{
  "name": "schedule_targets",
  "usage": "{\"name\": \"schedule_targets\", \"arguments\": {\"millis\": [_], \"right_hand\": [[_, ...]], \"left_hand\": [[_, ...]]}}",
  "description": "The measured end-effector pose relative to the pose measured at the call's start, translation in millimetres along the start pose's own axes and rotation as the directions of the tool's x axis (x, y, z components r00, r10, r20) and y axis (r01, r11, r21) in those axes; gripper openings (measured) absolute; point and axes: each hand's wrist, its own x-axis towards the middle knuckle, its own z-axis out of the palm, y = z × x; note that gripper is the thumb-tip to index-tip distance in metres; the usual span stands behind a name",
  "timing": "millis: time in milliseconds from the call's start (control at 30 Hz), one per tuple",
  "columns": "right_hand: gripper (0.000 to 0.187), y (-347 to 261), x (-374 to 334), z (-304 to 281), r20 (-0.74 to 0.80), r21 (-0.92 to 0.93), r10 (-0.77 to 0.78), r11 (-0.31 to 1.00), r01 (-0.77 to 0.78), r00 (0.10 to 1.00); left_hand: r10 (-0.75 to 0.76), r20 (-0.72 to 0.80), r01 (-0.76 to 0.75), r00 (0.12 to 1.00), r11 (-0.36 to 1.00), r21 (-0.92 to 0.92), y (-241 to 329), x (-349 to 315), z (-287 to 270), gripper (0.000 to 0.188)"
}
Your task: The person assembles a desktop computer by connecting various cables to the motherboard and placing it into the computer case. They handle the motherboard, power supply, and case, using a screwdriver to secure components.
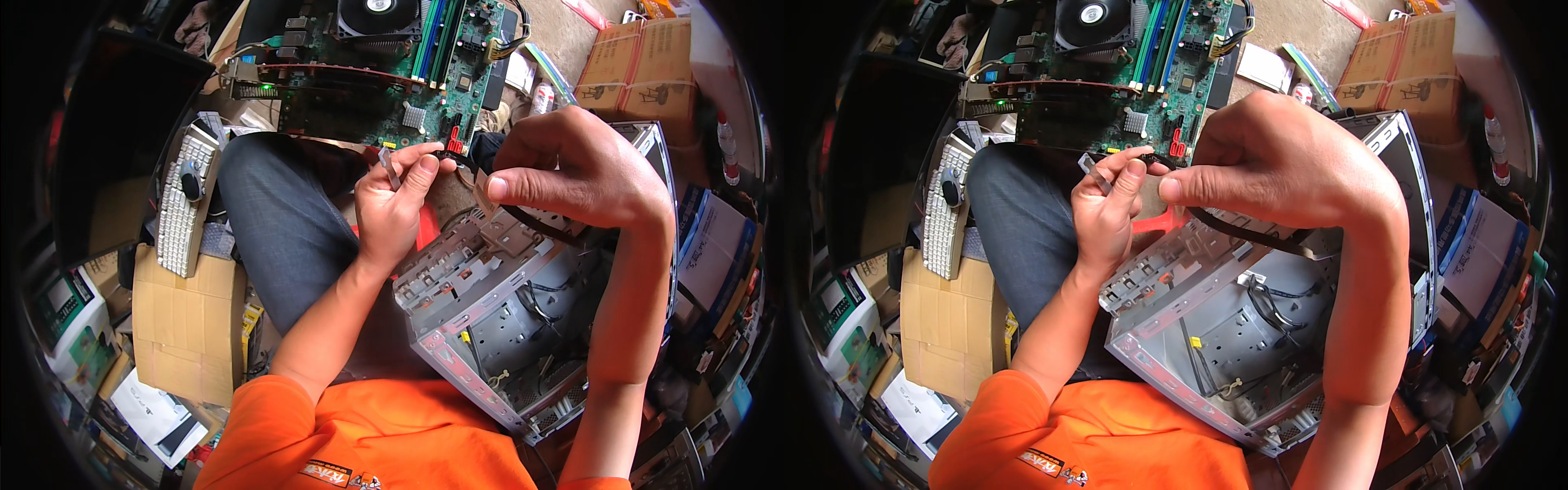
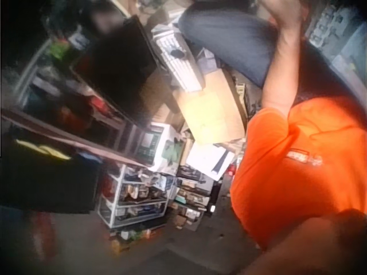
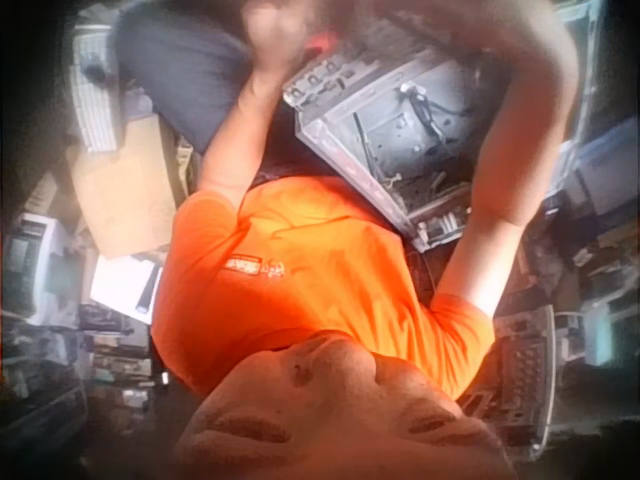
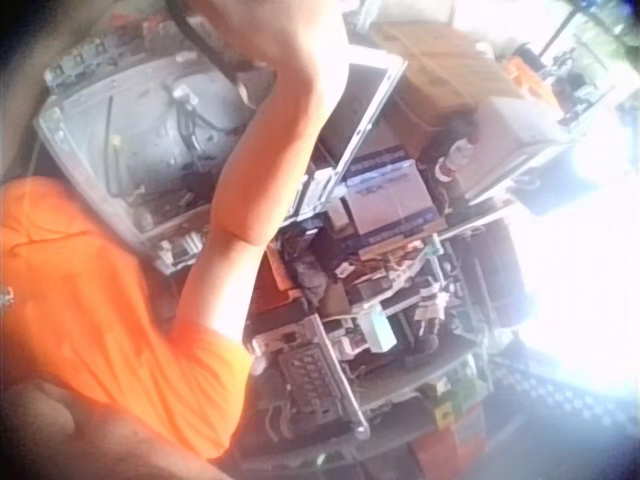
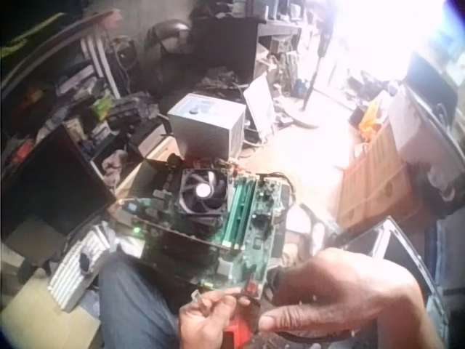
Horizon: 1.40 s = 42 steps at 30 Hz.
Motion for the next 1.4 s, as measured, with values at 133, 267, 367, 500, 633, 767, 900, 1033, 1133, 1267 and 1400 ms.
{"name": "schedule_targets", "arguments": {"millis": [133,267,367,500,633,767,900,1033,1133,1267,1400], "right_hand": [[0.057,-4,-1,-2,0.017,0.063,0.015,0.998,-0.016,1.0],[0.049,-7,-2,-3,0.023,-0.009,-0.05,0.999,0.05,0.998],[0.039,-5,2,1,-0.015,-0.041,-0.054,0.998,0.053,0.998],[0.026,1,12,13,-0.254,0.022,-0.047,0.998,0.055,0.966],[0.025,3,14,13,-0.271,-0.134,-0.039,0.991,0.002,0.962],[0.025,7,15,16,-0.288,-0.09,-0.087,0.994,0.063,0.954],[0.026,12,12,16,-0.279,0.042,-0.135,0.987,0.153,0.951],[0.024,11,2,12,-0.26,0.137,-0.169,0.968,0.209,0.951],[0.025,10,0,8,-0.198,0.195,-0.112,0.969,0.151,0.974],[0.025,12,-2,7,-0.193,0.218,-0.093,0.967,0.135,0.977],[0.022,16,-2,7,-0.226,0.224,-0.116,0.96,0.168,0.967]], "left_hand": [[0.031,-0.014,-0.031,0.999,0.999,-0.009,2,2,1,0.02],[0.053,-0.018,-0.052,0.998,0.998,0.045,2,4,-1,0.02],[0.07,0.0,-0.07,0.998,0.996,0.057,1,4,-3,0.019],[0.016,0.061,-0.016,0.998,1.0,-0.009,2,6,-13,0.017],[-0.068,0.081,0.074,0.994,0.994,-0.079,1,6,-18,0.017],[-0.184,0.151,0.224,0.971,0.923,-0.313,0,3,-22,0.016],[-0.163,0.262,0.263,0.951,0.872,-0.414,0,4,-25,0.017],[-0.063,0.31,0.199,0.949,0.882,-0.428,-1,3,-23,0.018],[-0.009,0.302,0.136,0.953,0.904,-0.405,-3,1,-21,0.019],[0.039,0.298,0.069,0.954,0.936,-0.345,-4,0,-20,0.02],[0.06,0.291,0.03,0.955,0.955,-0.296,-4,-1,-19,0.02]]}}
